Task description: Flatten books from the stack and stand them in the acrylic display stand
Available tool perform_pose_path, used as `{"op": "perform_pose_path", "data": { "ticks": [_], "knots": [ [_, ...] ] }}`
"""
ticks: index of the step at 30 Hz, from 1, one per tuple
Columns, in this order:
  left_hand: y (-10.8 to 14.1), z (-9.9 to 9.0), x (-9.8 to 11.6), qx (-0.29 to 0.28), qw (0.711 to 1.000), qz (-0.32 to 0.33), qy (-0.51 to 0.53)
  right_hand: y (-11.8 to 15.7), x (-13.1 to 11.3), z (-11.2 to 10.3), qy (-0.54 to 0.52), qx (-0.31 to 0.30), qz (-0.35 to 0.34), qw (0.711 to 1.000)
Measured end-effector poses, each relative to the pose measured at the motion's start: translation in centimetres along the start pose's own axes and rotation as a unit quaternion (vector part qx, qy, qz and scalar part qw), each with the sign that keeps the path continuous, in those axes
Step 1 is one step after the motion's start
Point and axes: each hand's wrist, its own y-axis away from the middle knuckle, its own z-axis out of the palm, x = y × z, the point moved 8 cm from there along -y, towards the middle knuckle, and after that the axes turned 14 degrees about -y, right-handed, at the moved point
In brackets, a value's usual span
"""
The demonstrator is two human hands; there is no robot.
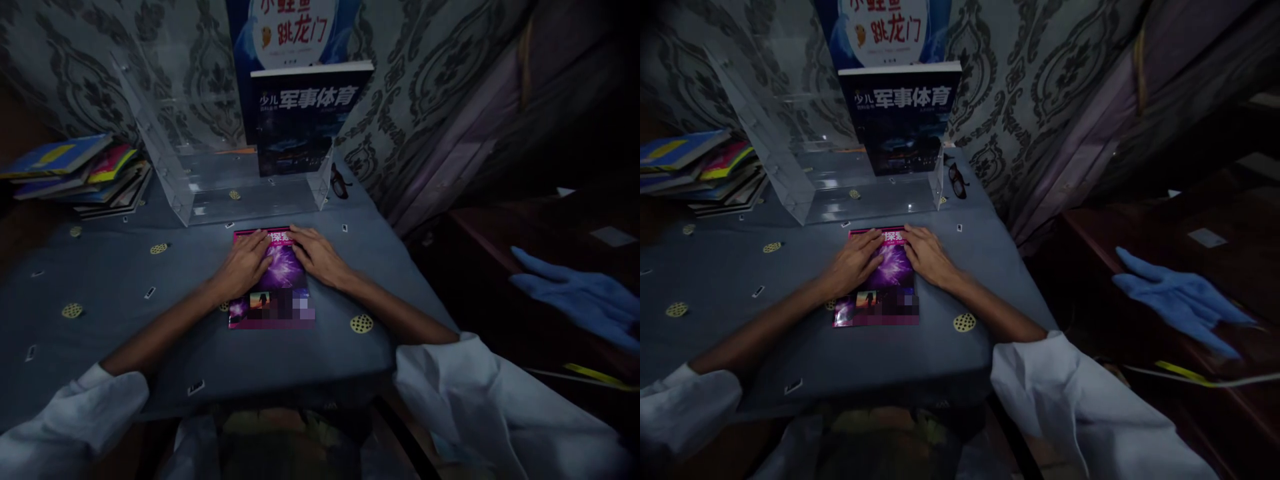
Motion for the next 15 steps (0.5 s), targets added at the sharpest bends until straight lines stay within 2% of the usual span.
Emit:
{"op": "perform_pose_path", "data": {
  "ticks": [7, 15],
  "knots": [
    [-1.4, 0.5, 2.3, -0.064, 0.997, 0.043, 0.021, 2.7, -2.0, -0.2, -0.012, -0.026, -0.006, 1.000],
    [-0.7, -0.3, 4.7, -0.075, 0.988, 0.123, 0.056, 7.5, -5.4, -1.4, -0.078, -0.014, -0.026, 0.996]
  ]
}}
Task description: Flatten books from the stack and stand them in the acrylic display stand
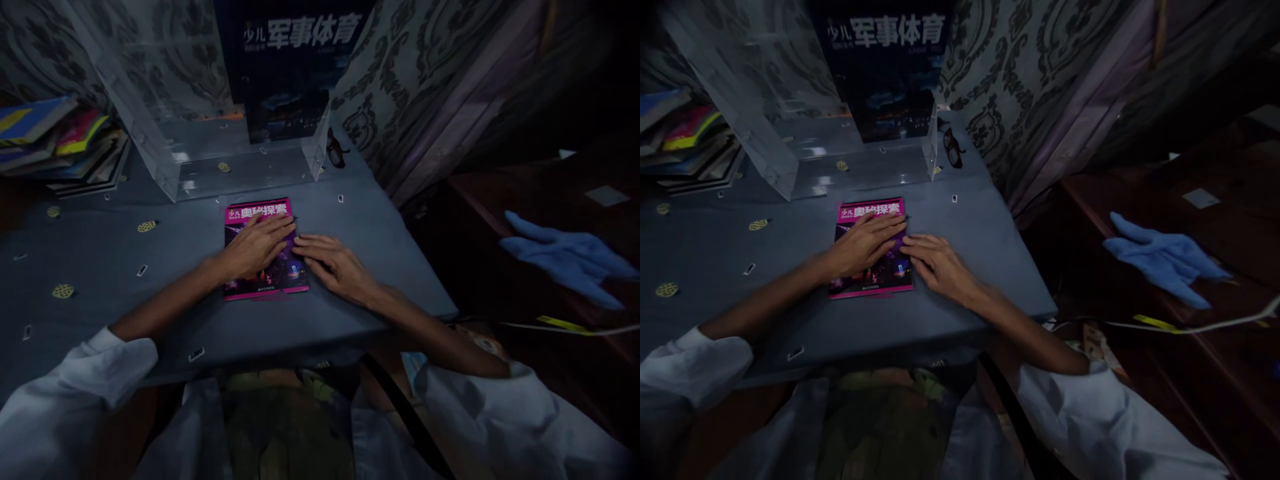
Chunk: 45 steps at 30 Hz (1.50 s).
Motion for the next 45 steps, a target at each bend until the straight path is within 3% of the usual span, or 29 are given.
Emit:
{"op": "perform_pose_path", "data": {
  "ticks": [11, 20, 24, 28, 32, 39, 45],
  "knots": [
    [4.3, -1.2, 5.1, 0.005, 0.996, 0.087, -0.001, 5.0, -3.6, 0.4, 0.000, -0.017, -0.031, 0.999],
    [9.3, -1.2, 7.3, 0.010, 0.995, 0.086, -0.048, 5.5, -5.3, 0.8, 0.033, -0.035, -0.059, 0.997],
    [11.9, -1.9, 6.6, 0.034, 0.995, 0.067, -0.072, 5.6, -5.1, 0.9, 0.038, -0.046, -0.063, 0.996],
    [14.6, -2.3, 4.9, 0.021, 0.997, 0.031, -0.067, 5.2, -5.2, 0.7, 0.034, -0.037, -0.060, 0.997],
    [15.8, -2.7, 3.2, 0.044, 0.998, -0.002, -0.036, 4.5, -5.7, 0.5, 0.018, -0.022, -0.071, 0.997],
    [13.4, -3.2, 0.4, 0.097, 0.992, -0.079, -0.004, 2.9, -4.0, 1.0, 0.048, -0.018, -0.036, 0.998],
    [10.9, -1.3, -2.4, 0.076, 0.986, -0.150, 0.005, 0.6, -1.5, 1.4, 0.063, -0.038, 0.015, 0.997]
  ]
}}
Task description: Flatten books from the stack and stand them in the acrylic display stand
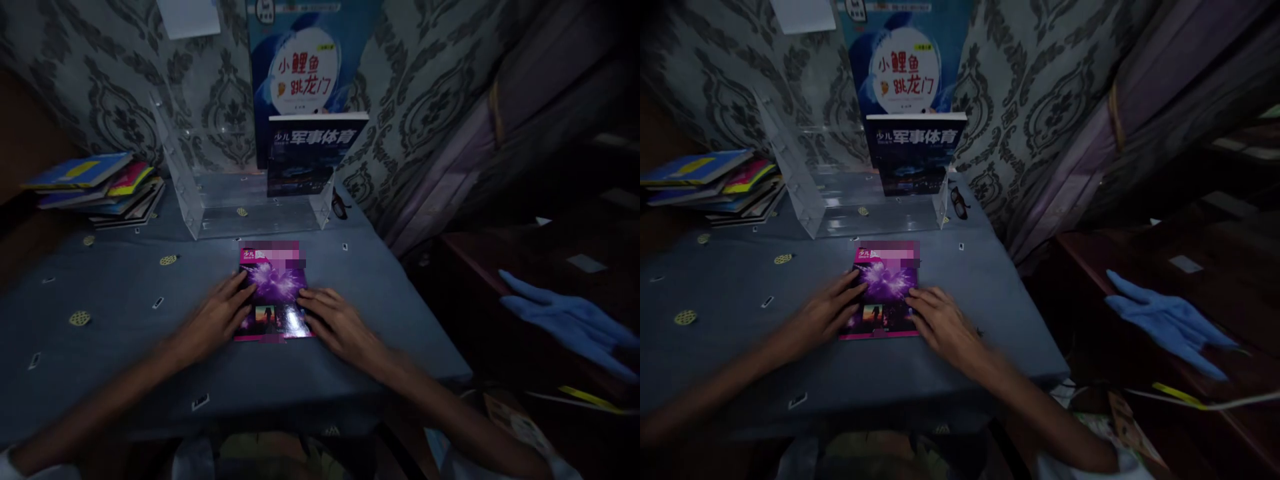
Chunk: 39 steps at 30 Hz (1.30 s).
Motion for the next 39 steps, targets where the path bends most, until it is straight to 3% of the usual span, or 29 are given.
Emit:
{"op": "perform_pose_path", "data": {
  "ticks": [4, 7, 9, 11, 13, 15, 18, 21, 25, 28, 30, 33, 36, 39],
  "knots": [
    [-2.3, 1.0, -1.6, -0.003, 0.993, -0.070, 0.095, -2.6, 1.4, -0.2, 0.013, 0.001, 0.018, 1.000],
    [-3.9, 1.1, -3.1, 0.035, 0.962, -0.137, 0.234, -4.4, 2.3, -0.3, 0.006, 0.017, 0.045, 0.999],
    [-4.5, 1.4, -4.3, 0.063, 0.908, -0.200, 0.362, -5.0, 2.7, -0.5, -0.008, 0.039, 0.058, 0.998],
    [-4.6, 2.3, -5.4, 0.080, 0.827, -0.271, 0.487, -5.3, 3.1, -0.6, -0.029, 0.068, 0.064, 0.995],
    [-4.3, 3.0, -6.5, 0.101, 0.745, -0.344, 0.562, -5.3, 3.5, -0.6, -0.054, 0.094, 0.068, 0.992],
    [-4.1, 3.3, -7.1, 0.115, 0.686, -0.400, 0.597, -5.1, 4.1, -0.7, -0.080, 0.118, 0.075, 0.987],
    [-4.8, 3.9, -6.0, 0.060, 0.630, -0.406, 0.659, -4.9, 5.0, -0.4, -0.123, 0.144, 0.078, 0.979],
    [-5.2, 4.5, -4.3, 0.022, 0.599, -0.401, 0.693, -4.6, 5.5, -0.2, -0.151, 0.176, 0.062, 0.971],
    [-5.3, 4.0, -3.7, 0.093, 0.600, -0.416, 0.677, -4.0, 6.3, 0.0, -0.191, 0.231, 0.084, 0.950],
    [-6.3, 2.4, -3.0, 0.138, 0.628, -0.396, 0.656, -4.4, 6.5, -0.3, -0.272, 0.262, 0.154, 0.913],
    [-7.2, 0.6, -2.7, 0.156, 0.651, -0.386, 0.634, -5.0, 5.3, -1.3, -0.322, 0.297, 0.177, 0.882],
    [-8.6, -3.3, -2.2, 0.214, 0.703, -0.336, 0.589, -6.8, 1.5, -3.9, -0.355, 0.336, 0.111, 0.865],
    [-9.1, -7.2, -1.2, 0.281, 0.762, -0.240, 0.531, -7.6, -1.5, -6.1, -0.318, 0.380, 0.028, 0.868],
    [-8.5, -8.2, 0.1, 0.299, 0.803, -0.163, 0.489, -7.3, -2.1, -6.1, -0.289, 0.384, -0.017, 0.877]
  ]
}}
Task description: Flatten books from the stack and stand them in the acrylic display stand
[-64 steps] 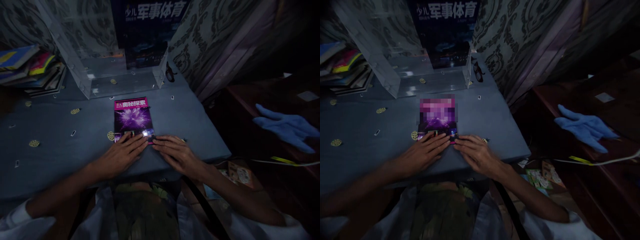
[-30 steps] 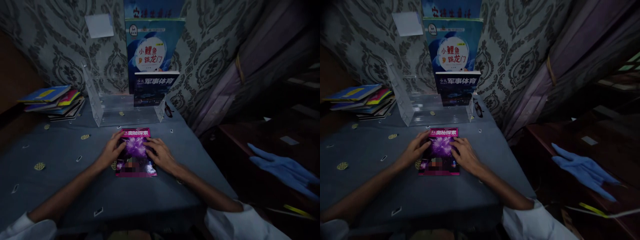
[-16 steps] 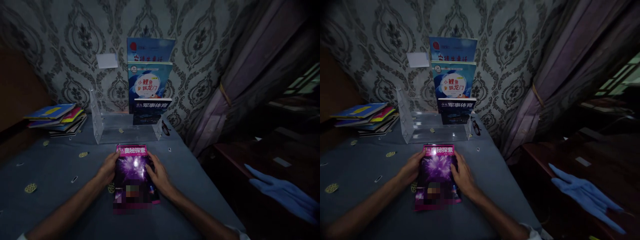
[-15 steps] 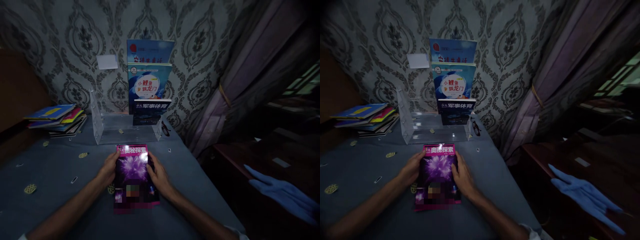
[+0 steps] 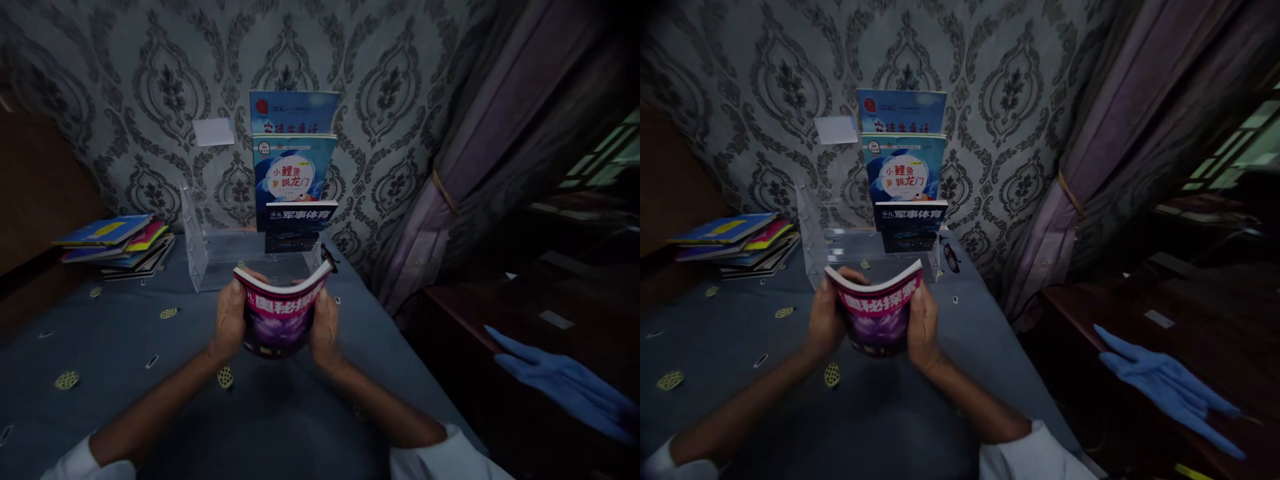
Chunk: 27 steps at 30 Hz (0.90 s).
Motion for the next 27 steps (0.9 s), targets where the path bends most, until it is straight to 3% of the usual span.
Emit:
{"op": "perform_pose_path", "data": {
  "ticks": [6, 13, 15, 21, 24, 27],
  "knots": [
    [2.6, 0.4, -3.4, -0.030, 0.998, -0.063, 0.009, 2.4, 2.8, -1.0, 0.016, -0.034, 0.016, 0.999],
    [3.1, 0.2, -5.2, -0.022, 0.992, -0.125, 0.021, 2.7, 3.1, -1.9, 0.042, -0.029, 0.012, 0.999],
    [3.5, 0.5, -5.7, -0.063, 0.988, -0.138, 0.025, 3.0, 3.2, -2.0, 0.045, -0.032, 0.012, 0.998],
    [4.7, 2.1, -6.6, -0.259, 0.951, -0.161, 0.049, 3.6, 3.0, -2.2, 0.083, -0.079, -0.010, 0.993],
    [4.0, 1.6, -6.1, -0.287, 0.947, -0.144, 0.013, 3.3, 2.8, -2.5, 0.141, -0.127, -0.034, 0.981],
    [2.4, 1.0, -3.9, -0.311, 0.948, -0.018, -0.070, 2.6, 2.6, -2.6, 0.180, -0.176, -0.064, 0.966]
  ]
}}
